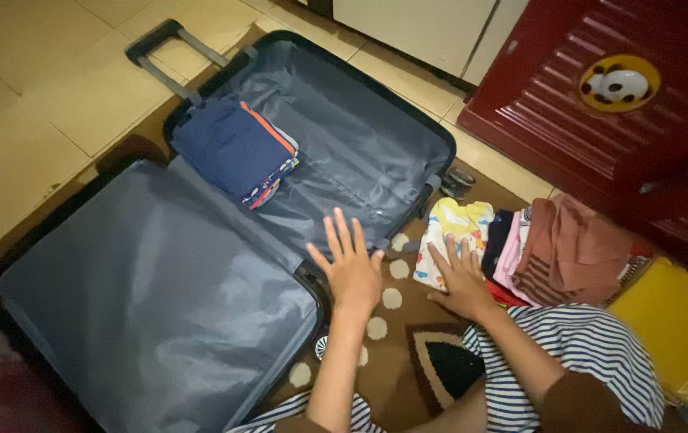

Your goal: The person sits on the floor and packs folded clothes into an open suitcase. They place several folded garments into one side of the suitcase, then close the inner zippered cover. The person then opens the other side and continues placing folded clothes inside.

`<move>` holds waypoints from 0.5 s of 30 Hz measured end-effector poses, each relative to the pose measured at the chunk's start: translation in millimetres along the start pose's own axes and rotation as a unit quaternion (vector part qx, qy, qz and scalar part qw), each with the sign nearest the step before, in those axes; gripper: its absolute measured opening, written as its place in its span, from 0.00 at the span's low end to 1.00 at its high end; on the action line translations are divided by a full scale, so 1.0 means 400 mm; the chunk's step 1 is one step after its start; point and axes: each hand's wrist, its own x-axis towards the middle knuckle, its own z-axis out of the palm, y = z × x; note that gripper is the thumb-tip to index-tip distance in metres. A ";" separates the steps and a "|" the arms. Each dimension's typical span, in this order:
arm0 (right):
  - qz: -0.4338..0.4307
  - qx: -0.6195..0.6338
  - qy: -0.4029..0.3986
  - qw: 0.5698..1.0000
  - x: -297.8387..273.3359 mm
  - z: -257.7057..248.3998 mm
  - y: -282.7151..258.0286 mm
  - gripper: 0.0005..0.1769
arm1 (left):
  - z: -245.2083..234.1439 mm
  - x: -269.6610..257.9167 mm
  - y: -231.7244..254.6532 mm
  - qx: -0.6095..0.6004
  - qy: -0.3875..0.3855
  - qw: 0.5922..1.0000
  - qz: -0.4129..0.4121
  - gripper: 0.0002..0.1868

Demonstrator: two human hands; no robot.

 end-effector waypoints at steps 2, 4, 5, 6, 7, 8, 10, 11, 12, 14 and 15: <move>0.009 -0.038 -0.028 0.999 -0.004 0.009 -0.011 0.62 | 0.002 -0.022 0.027 0.006 -0.014 1.000 0.006 0.42; 0.015 -0.099 -0.026 0.995 0.000 0.018 -0.023 0.60 | 0.004 -0.043 0.047 0.008 -0.024 0.999 0.021 0.40; 0.039 -0.098 -0.051 0.993 0.006 0.021 -0.024 0.60 | 0.004 -0.054 0.057 0.008 -0.027 0.999 0.033 0.40; 0.063 -0.096 -0.076 0.990 0.014 0.028 -0.024 0.60 | 0.005 -0.058 0.065 0.008 -0.029 0.999 0.045 0.40; 0.089 -0.096 -0.101 0.986 0.019 0.035 -0.018 0.60 | 0.009 -0.063 0.074 -0.037 -0.021 0.998 0.054 0.40; 0.080 -0.075 -0.068 0.992 0.027 0.045 -0.009 0.57 | 0.016 -0.065 0.082 -0.082 -0.013 0.995 0.063 0.40; 0.064 -0.033 -0.003 0.997 0.039 0.065 0.021 0.52 | 0.035 -0.067 0.097 -0.176 0.009 0.982 0.070 0.37; 0.046 -0.004 -0.009 0.999 0.052 0.071 0.043 0.52 | 0.049 -0.060 0.105 -0.226 0.026 0.971 0.068 0.34; 0.028 0.025 -0.015 0.999 0.065 0.074 0.070 0.52 | 0.065 -0.053 0.112 -0.276 0.042 0.958 0.065 0.31; -0.003 0.147 -0.014 0.989 0.079 0.072 0.128 0.50 | 0.094 -0.043 0.118 -0.453 -0.010 0.891 0.032 0.26; -0.017 0.237 -0.006 0.971 0.085 0.063 0.160 0.47 | 0.109 -0.037 0.119 -0.536 -0.036 0.843 0.017 0.24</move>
